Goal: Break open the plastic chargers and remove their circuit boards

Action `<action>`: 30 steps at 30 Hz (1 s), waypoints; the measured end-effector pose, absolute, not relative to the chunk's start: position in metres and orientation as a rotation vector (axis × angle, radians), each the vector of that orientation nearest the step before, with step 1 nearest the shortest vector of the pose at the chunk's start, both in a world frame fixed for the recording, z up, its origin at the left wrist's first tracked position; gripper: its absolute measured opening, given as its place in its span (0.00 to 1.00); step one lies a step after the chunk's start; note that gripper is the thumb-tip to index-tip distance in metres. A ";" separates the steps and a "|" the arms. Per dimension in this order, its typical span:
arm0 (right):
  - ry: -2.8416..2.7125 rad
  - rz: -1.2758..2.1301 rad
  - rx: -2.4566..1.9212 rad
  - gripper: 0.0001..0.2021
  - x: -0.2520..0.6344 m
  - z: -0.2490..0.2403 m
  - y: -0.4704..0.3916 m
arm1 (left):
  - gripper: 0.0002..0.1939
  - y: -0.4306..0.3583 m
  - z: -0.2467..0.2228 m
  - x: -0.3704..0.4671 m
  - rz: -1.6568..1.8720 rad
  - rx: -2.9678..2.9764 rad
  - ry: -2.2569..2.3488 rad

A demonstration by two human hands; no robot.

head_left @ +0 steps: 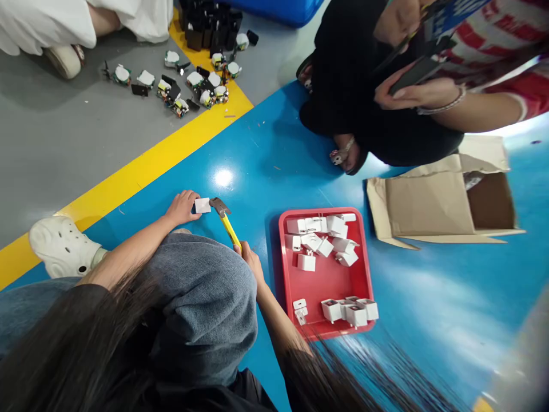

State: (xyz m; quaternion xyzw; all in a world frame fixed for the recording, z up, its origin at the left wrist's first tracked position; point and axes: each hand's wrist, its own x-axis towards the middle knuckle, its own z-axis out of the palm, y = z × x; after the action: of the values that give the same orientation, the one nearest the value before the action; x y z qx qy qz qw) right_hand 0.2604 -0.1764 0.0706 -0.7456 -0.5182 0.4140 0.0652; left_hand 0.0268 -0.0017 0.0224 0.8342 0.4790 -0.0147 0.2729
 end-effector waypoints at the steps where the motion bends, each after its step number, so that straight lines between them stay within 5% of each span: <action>1: -1.600 1.225 -2.275 0.21 0.263 0.070 -0.173 | 0.25 -0.002 0.021 0.026 -0.026 2.233 1.277; 30: -1.375 1.308 -2.330 0.22 0.263 0.081 -0.194 | 0.34 0.008 0.026 0.030 -0.131 2.391 0.850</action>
State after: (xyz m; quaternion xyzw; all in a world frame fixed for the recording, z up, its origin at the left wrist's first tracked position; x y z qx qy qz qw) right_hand 0.2626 -0.1941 0.0814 -0.7736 -0.4565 0.4341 0.0681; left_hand 0.0299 0.0079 0.0263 0.8989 0.3196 -0.0494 0.2957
